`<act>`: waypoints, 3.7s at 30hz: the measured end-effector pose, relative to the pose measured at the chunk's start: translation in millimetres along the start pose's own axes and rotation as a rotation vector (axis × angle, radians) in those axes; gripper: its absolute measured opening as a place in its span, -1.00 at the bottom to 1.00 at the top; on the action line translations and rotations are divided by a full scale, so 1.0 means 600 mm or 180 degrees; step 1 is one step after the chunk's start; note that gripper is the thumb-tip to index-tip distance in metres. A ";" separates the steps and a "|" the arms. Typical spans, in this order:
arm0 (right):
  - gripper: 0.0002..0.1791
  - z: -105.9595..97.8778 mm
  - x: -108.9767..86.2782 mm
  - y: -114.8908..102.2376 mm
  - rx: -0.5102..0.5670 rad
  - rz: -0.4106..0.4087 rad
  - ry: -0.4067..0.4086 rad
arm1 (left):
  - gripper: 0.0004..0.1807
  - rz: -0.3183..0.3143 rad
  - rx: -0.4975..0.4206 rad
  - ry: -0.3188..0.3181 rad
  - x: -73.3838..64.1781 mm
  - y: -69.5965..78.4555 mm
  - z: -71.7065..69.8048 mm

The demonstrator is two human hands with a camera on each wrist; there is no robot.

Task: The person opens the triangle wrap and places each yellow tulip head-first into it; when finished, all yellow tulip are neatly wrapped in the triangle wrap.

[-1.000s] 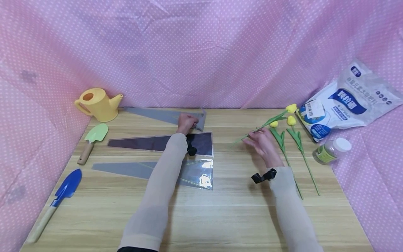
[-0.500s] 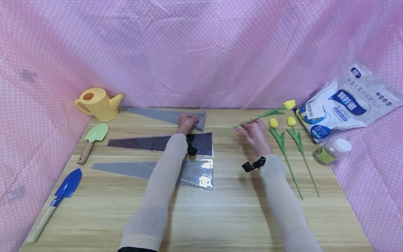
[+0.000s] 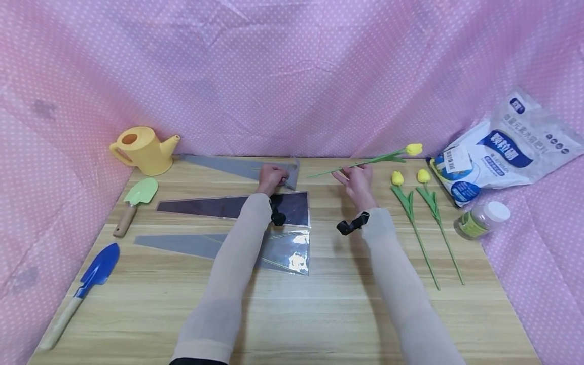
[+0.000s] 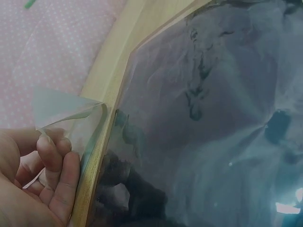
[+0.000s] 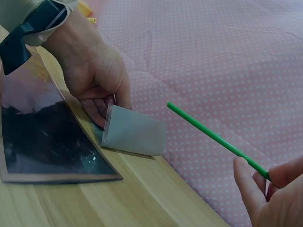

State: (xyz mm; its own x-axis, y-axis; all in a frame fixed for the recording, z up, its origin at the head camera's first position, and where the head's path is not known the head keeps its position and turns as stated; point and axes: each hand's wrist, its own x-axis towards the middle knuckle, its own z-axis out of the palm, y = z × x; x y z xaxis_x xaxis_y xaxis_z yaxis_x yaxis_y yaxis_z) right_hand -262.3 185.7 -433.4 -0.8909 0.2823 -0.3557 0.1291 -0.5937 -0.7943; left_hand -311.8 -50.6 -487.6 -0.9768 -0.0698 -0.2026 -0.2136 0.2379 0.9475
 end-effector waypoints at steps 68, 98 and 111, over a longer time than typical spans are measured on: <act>-0.66 0.072 0.015 0.073 -0.0635 -0.1168 0.0349 | -0.84 0.0815 0.0892 0.0421 -0.029 0.064 0.041; -0.61 0.061 0.013 0.052 -0.0083 -0.1307 0.0280 | -0.86 0.0806 0.0702 0.0244 -0.043 0.079 0.041; -0.57 0.056 0.007 0.045 -0.0490 -0.1194 0.0133 | -0.87 0.0799 0.0827 0.0359 -0.045 0.086 0.046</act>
State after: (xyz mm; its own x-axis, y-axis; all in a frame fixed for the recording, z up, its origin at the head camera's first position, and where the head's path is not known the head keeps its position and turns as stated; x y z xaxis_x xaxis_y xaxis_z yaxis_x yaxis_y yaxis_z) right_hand -277.3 145.3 -439.9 -0.8706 0.4900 -0.0445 -0.1350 -0.3248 -0.9361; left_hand -296.9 -9.6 -440.1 -0.9943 -0.0807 0.0702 0.0208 0.4980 0.8670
